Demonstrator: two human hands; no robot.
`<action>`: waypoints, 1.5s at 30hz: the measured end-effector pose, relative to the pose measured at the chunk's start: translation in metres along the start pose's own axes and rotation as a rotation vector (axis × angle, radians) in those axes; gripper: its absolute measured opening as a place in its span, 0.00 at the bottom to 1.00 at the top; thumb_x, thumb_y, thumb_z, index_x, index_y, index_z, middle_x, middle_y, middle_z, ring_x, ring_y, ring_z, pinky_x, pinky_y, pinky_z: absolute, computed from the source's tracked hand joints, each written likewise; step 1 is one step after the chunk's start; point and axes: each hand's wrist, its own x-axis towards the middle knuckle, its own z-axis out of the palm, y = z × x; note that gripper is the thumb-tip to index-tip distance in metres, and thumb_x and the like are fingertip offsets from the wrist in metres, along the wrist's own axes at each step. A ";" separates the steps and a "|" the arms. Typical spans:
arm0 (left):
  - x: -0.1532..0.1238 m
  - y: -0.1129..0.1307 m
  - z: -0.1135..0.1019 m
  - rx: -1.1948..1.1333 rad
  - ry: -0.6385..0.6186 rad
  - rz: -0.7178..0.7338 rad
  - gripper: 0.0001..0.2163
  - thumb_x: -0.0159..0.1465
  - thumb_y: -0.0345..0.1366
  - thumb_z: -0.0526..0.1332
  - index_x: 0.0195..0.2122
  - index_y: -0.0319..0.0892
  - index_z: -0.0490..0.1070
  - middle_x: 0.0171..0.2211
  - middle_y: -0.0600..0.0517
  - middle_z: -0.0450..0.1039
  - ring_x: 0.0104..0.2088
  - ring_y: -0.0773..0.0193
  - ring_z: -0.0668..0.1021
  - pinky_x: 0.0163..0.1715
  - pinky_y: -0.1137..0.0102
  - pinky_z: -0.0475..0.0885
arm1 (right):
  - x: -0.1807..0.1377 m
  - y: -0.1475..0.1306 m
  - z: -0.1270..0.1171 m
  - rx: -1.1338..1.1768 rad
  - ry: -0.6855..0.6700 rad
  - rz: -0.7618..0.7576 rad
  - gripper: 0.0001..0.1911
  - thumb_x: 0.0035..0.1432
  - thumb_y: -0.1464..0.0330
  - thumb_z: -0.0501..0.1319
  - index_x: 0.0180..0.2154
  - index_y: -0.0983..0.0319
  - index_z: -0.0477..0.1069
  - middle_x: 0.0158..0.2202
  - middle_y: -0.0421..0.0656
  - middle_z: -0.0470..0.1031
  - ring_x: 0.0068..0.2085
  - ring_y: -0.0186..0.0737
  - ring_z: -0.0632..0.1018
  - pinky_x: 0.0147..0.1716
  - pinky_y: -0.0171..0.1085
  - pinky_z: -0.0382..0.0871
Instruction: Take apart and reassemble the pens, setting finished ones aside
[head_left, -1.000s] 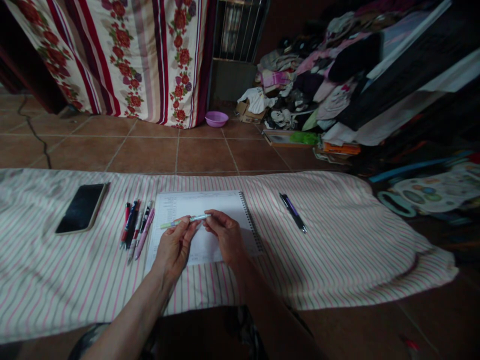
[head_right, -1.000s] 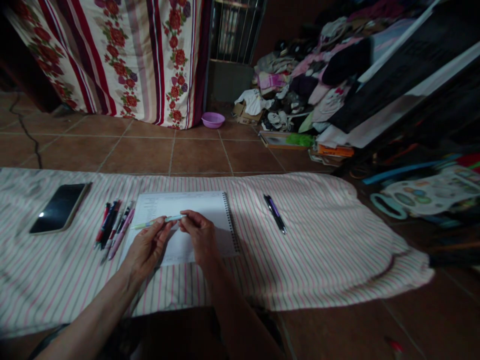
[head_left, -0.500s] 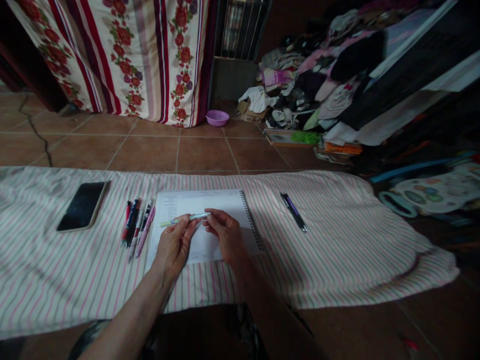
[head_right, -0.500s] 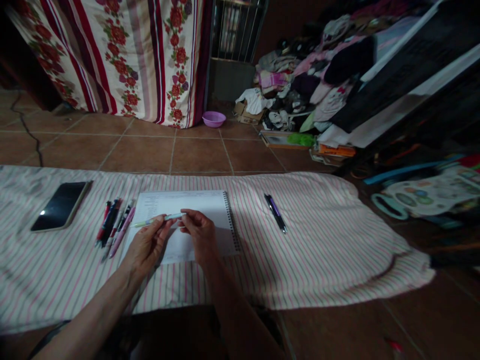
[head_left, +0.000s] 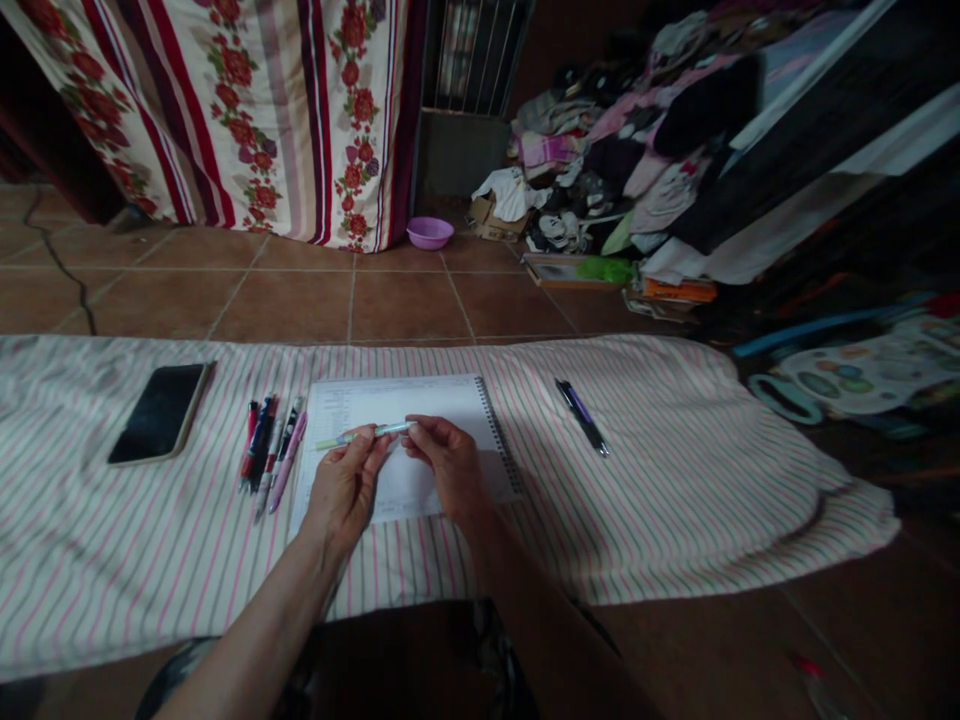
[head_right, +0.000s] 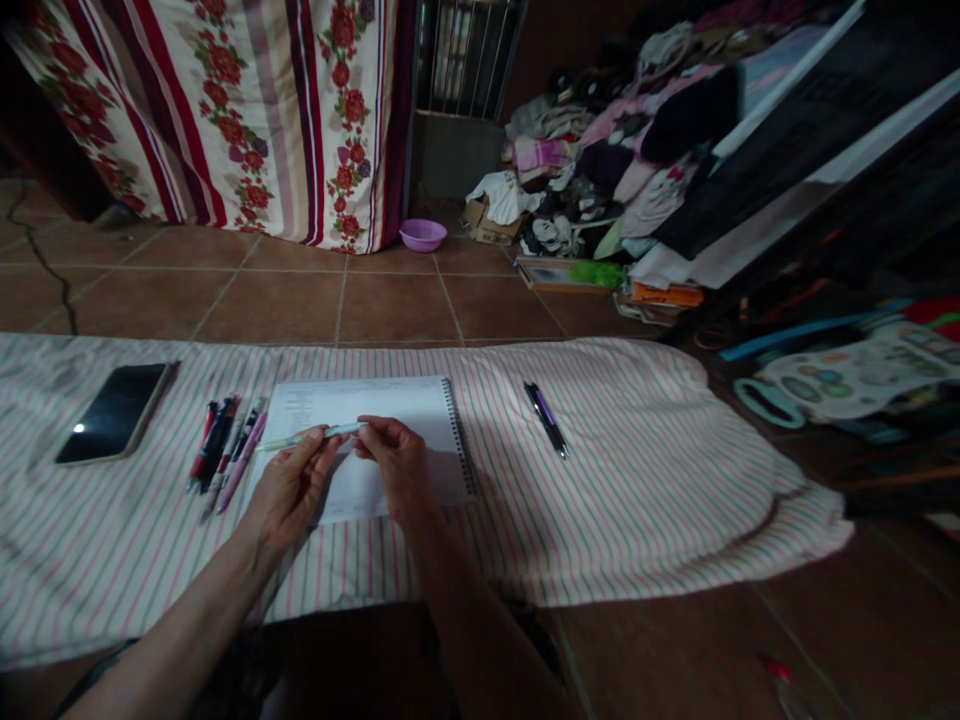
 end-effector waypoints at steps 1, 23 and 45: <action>0.000 0.000 0.000 -0.001 0.003 0.002 0.08 0.58 0.18 0.55 0.25 0.31 0.70 0.26 0.49 0.74 0.29 0.69 0.79 0.32 0.79 0.77 | 0.000 0.000 0.000 -0.006 0.001 -0.005 0.15 0.41 0.62 0.68 0.33 0.63 0.76 0.25 0.39 0.76 0.27 0.32 0.76 0.32 0.34 0.72; -0.002 -0.002 0.000 0.034 -0.030 0.023 0.07 0.57 0.19 0.57 0.24 0.32 0.71 0.25 0.52 0.73 0.27 0.70 0.78 0.32 0.79 0.76 | -0.001 -0.003 -0.001 -0.268 0.038 -0.120 0.16 0.46 0.56 0.64 0.22 0.63 0.68 0.19 0.38 0.70 0.21 0.29 0.69 0.22 0.30 0.64; 0.000 0.000 0.001 0.021 0.014 -0.033 0.09 0.58 0.19 0.55 0.24 0.32 0.70 0.25 0.51 0.73 0.28 0.69 0.79 0.31 0.80 0.76 | 0.003 0.001 -0.004 -0.120 0.020 -0.045 0.14 0.41 0.62 0.67 0.32 0.62 0.77 0.23 0.40 0.76 0.26 0.32 0.74 0.31 0.35 0.70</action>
